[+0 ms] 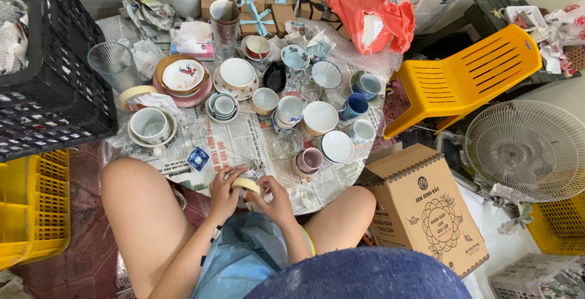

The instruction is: The person sits on the floor and wraps small ceramic items, including cups and bowls, using newspaper and tape. They fold the paper around each item and secure it with tape, placing the wrapped items on the table.

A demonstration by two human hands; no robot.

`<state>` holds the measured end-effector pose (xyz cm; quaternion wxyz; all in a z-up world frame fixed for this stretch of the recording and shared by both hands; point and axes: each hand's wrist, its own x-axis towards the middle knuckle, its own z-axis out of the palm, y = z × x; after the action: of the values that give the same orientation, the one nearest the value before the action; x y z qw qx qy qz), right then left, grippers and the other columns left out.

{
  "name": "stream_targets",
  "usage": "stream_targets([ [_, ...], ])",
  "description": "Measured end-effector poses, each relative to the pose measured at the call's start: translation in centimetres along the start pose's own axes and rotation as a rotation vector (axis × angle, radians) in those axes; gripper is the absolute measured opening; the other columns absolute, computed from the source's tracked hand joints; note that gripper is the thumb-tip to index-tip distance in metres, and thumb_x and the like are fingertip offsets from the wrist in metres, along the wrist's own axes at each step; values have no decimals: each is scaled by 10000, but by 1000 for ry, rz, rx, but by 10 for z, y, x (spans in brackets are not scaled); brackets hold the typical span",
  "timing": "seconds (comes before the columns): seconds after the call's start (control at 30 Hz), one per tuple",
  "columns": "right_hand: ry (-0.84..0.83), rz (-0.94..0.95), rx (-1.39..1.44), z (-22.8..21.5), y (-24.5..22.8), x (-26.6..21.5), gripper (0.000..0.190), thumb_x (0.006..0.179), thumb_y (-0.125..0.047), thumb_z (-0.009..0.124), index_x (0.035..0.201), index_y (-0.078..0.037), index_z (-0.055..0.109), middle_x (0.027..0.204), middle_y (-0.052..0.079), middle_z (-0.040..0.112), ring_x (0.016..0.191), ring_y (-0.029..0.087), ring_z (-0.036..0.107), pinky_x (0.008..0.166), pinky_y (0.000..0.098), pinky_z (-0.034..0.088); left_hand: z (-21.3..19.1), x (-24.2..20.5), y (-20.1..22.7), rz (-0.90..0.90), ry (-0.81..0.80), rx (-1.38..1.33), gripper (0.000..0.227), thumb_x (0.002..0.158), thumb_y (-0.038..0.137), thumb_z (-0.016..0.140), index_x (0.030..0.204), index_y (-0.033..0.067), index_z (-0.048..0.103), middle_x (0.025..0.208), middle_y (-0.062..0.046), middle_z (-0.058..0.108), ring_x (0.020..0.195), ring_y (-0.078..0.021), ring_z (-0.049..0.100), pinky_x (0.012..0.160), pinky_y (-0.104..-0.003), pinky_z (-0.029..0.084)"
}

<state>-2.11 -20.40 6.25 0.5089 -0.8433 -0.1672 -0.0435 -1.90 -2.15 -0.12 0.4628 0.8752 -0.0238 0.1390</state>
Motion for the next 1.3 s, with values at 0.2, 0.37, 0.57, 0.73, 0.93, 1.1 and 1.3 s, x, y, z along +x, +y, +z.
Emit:
stream_targets([
  [0.2, 35, -118, -121, -3, -9, 3, 374, 848, 93, 651, 1195, -46, 638, 1187, 172, 702, 1080, 364, 700, 907, 406, 570, -6, -1, -4, 52, -198, -34, 513, 713, 296, 843, 1191, 199, 684, 1446, -55, 465, 1371, -323, 379, 1103, -536, 255],
  [0.37, 157, -194, -106, 4, -12, 6, 281, 838, 104, 637, 1077, -40, 602, 1272, 156, 690, 1135, 385, 674, 941, 413, 550, -4, -6, -14, 39, -238, -137, 388, 764, 396, 815, 1056, 146, 767, 1521, -47, 416, 1438, -330, 301, 1144, -550, 175],
  [0.57, 192, 201, -101, 10, -20, 4, 221, 821, 54, 689, 1012, -50, 653, 1116, 123, 601, 972, 306, 672, 788, 384, 584, 10, -8, -38, 17, -236, -218, 297, 912, 403, 705, 909, 133, 829, 1574, -16, 449, 1496, -335, 299, 1207, -537, 158],
  [0.73, 220, 122, 50, 21, -35, -1, 237, 846, 68, 593, 1073, -2, 601, 1207, 160, 566, 1115, 313, 659, 880, 350, 641, 15, -15, -38, 107, -178, -111, 234, 823, 382, 785, 817, 152, 824, 1542, -18, 464, 1477, -360, 313, 1196, -528, 192],
  [0.93, 177, -21, -135, 17, -50, -1, 320, 795, -20, 743, 1066, 15, 577, 1256, 214, 578, 1136, 383, 626, 899, 398, 583, 13, -17, -28, 144, -156, -89, 156, 775, 295, 797, 896, 212, 852, 1546, -16, 446, 1471, -387, 282, 1166, -565, 182],
  [1.1, 207, 84, -160, 24, -50, 4, 342, 801, -113, 805, 1015, 16, 572, 1231, 206, 603, 1091, 391, 648, 869, 394, 587, 10, -18, -19, 81, -208, -64, 143, 760, 235, 806, 893, 194, 836, 1566, 0, 434, 1491, -376, 263, 1182, -563, 179],
  [1.3, 196, 96, -188, 24, -40, 4, 297, 821, -121, 814, 973, 11, 597, 1222, 194, 643, 1064, 389, 672, 867, 409, 570, 8, -19, -14, 74, -210, -57, 161, 750, 225, 814, 901, 176, 841, 1558, -10, 423, 1469, -389, 267, 1175, -559, 191],
])
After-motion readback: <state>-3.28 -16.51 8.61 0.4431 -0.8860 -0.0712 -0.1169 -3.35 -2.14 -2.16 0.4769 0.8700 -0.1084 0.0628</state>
